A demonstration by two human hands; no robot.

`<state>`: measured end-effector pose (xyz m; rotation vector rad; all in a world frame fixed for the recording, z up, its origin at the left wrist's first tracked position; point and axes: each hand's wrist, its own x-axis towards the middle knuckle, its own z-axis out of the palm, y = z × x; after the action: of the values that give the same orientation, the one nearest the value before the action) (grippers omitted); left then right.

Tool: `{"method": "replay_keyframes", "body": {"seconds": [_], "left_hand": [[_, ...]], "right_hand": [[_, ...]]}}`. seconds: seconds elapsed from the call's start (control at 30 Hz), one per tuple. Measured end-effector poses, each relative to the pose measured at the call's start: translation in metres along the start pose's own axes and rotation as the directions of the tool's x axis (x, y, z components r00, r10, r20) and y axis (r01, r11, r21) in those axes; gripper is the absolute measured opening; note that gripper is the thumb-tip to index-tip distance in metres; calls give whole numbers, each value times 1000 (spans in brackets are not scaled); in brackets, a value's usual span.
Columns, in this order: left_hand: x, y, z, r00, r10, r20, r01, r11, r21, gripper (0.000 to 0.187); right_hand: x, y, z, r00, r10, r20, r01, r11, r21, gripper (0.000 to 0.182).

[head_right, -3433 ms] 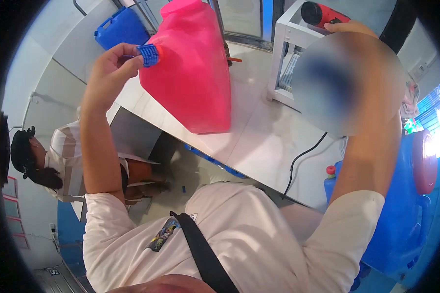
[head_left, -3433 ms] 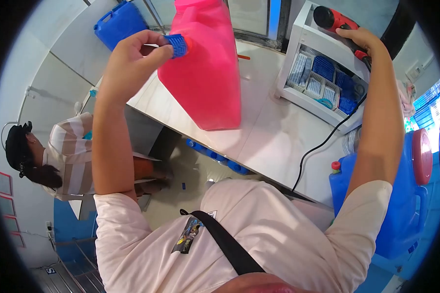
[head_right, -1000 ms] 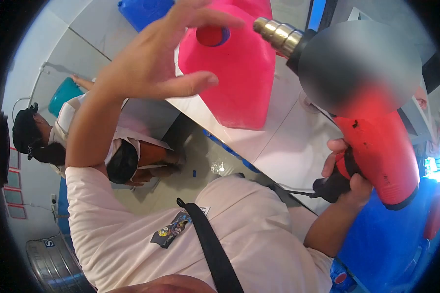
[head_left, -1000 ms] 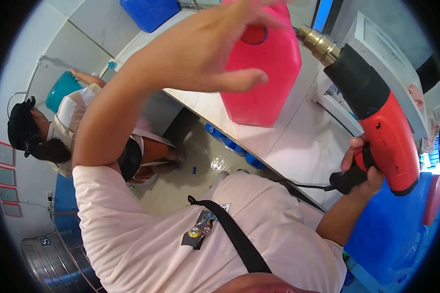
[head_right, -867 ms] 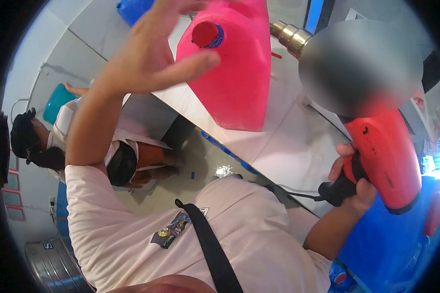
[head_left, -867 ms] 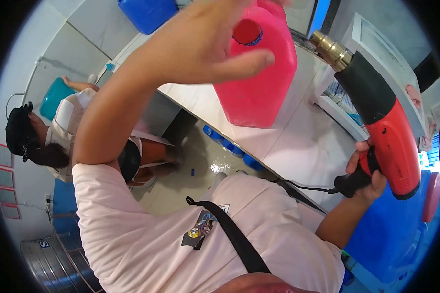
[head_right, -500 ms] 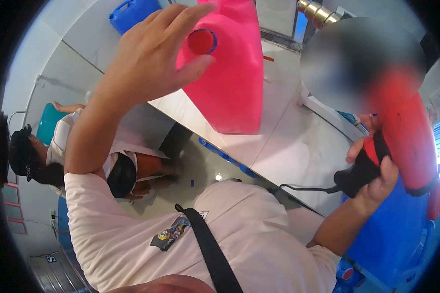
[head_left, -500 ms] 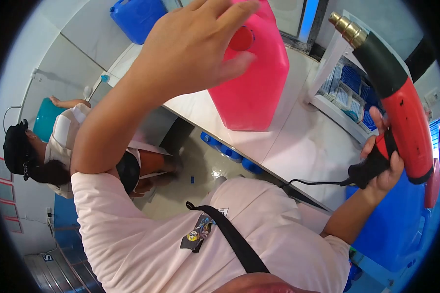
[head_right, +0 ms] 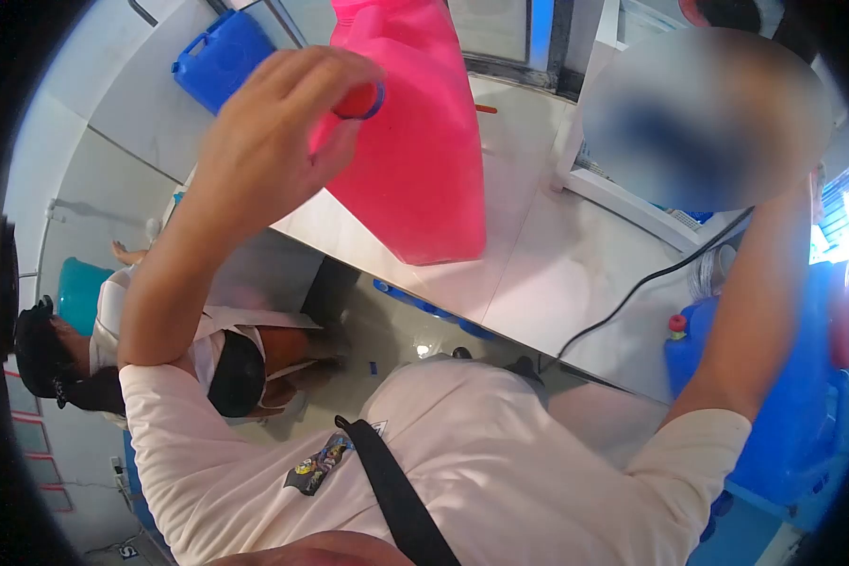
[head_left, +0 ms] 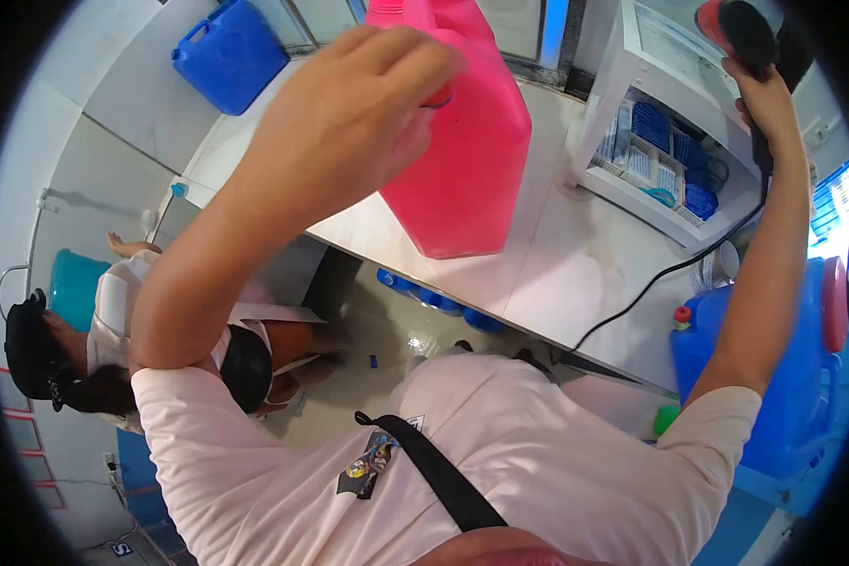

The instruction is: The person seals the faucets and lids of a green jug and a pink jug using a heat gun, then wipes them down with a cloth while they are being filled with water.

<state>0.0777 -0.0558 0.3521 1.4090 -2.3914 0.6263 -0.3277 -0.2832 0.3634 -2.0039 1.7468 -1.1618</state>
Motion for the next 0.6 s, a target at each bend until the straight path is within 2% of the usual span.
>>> {"method": "replay_keyframes", "body": {"seconds": [0.03,0.07,0.1,0.13,0.17,0.23,0.3,0.33,0.4,0.43,0.47,0.53,0.57,0.6], "left_hand": [[0,0,-1,1000,2,3,-2,1000,6,50],[-1,3,-1,998,-6,-60,4,999,-34,48],[0,4,-2,992,-19,-123,10,997,-75,47],[0,4,-2,993,-21,-116,13,997,-71,47],[1,3,-2,995,-22,-96,19,999,-32,48],[2,5,-2,997,-30,-77,31,999,15,50],[5,9,-1,999,-14,-53,10,996,-89,48],[7,13,-5,999,-20,-48,16,997,-80,48],[15,20,-13,983,-162,-81,166,985,45,48],[17,23,-13,983,-171,-73,175,983,56,48],[18,25,-12,983,-183,-12,183,982,50,47],[21,28,-9,977,-204,63,201,978,54,46],[21,28,-8,986,-163,27,162,986,34,44],[23,27,-7,992,-122,-9,122,992,15,43]], "right_hand": [[9,-1,1,1000,0,24,6,966,-258,56],[27,11,3,1000,1,22,5,968,-251,56],[50,31,3,996,-79,51,93,916,-391,58],[66,43,5,984,-153,96,181,836,-518,61],[76,45,10,982,-154,106,187,838,-512,61],[90,41,11,969,63,237,110,753,-649,59],[90,40,14,962,21,271,177,711,-680,58],[87,37,17,952,-10,307,236,662,-711,57],[78,28,20,946,0,325,246,650,-719,58],[76,26,22,940,17,340,254,630,-734,60],[78,29,22,936,8,351,266,638,-723,60],[79,30,20,960,-123,252,264,703,-661,58],[76,34,17,954,-281,103,284,737,-614,60],[57,27,14,907,-416,-61,312,764,-566,63]]}}
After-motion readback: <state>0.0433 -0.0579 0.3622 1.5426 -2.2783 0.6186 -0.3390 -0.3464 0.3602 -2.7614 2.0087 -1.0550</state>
